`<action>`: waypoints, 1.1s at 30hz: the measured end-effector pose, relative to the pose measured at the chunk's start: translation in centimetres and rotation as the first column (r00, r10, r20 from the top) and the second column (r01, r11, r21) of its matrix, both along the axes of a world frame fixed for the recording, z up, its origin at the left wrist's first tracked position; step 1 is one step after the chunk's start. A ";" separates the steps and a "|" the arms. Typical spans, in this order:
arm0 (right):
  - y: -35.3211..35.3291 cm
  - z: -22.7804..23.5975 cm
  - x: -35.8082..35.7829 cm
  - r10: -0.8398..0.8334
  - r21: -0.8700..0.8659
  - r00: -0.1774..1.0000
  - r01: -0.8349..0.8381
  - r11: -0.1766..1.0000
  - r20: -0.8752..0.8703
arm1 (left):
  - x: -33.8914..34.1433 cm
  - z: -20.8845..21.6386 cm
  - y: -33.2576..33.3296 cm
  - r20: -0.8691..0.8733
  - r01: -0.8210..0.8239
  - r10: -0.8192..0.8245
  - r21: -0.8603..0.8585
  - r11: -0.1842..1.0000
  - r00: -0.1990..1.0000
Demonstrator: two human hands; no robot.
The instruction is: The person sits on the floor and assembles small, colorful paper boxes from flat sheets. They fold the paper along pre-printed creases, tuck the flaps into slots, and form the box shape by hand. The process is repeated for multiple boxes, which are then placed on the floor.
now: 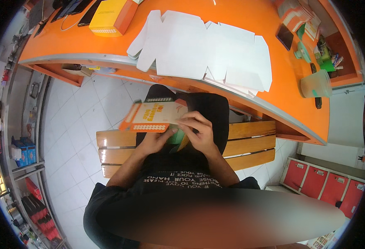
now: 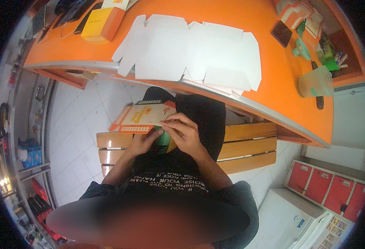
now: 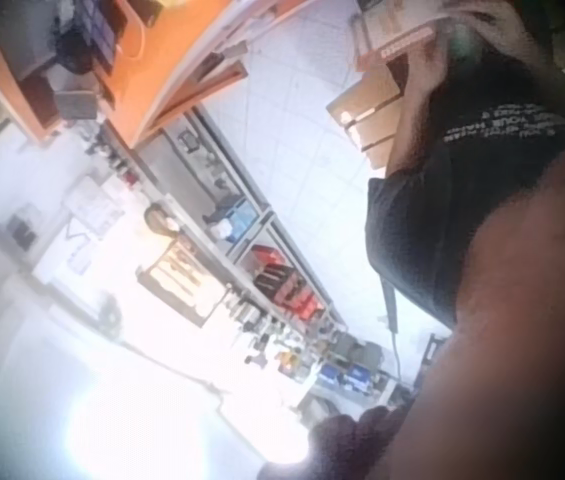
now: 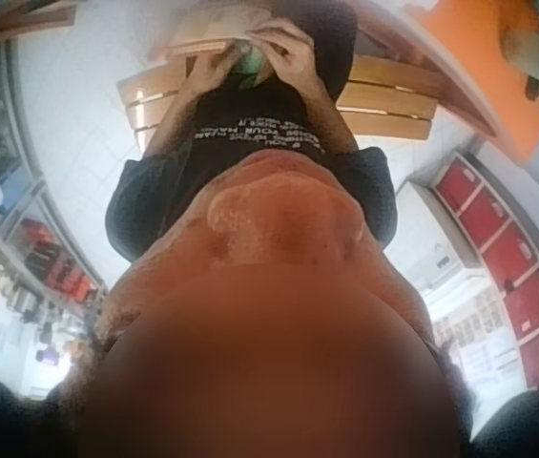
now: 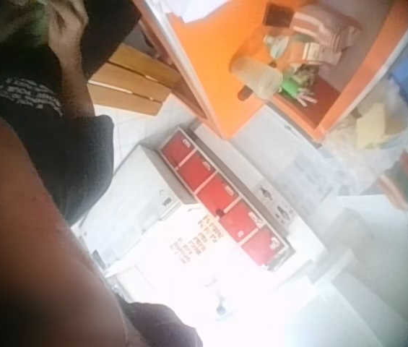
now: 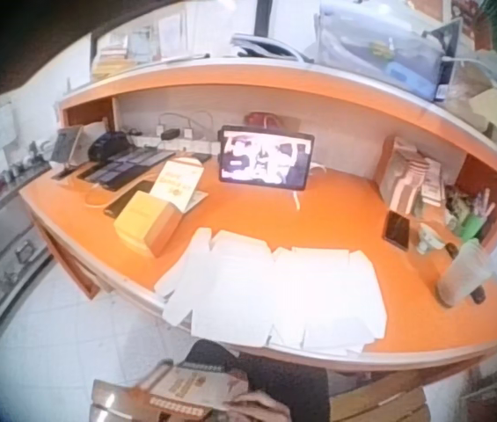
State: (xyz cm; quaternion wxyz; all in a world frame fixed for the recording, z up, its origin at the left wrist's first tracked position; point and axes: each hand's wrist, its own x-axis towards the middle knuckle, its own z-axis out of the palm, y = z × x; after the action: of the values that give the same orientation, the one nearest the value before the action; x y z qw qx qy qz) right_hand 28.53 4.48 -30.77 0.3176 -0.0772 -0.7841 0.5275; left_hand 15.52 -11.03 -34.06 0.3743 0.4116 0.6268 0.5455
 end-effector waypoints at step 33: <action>-0.6 -2.1 0.1 0.029 -0.075 0.999 -0.027 0.997 0.027 | 0.1 2.3 1.5 0.577 -0.411 0.397 -0.113 0.904 0.714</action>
State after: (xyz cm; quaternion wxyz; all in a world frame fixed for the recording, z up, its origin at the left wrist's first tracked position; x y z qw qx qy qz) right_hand 28.67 3.84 -32.90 0.2962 -0.0853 -0.7694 0.5596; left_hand 15.58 -9.55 -31.81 0.4162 0.0802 0.5482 0.7210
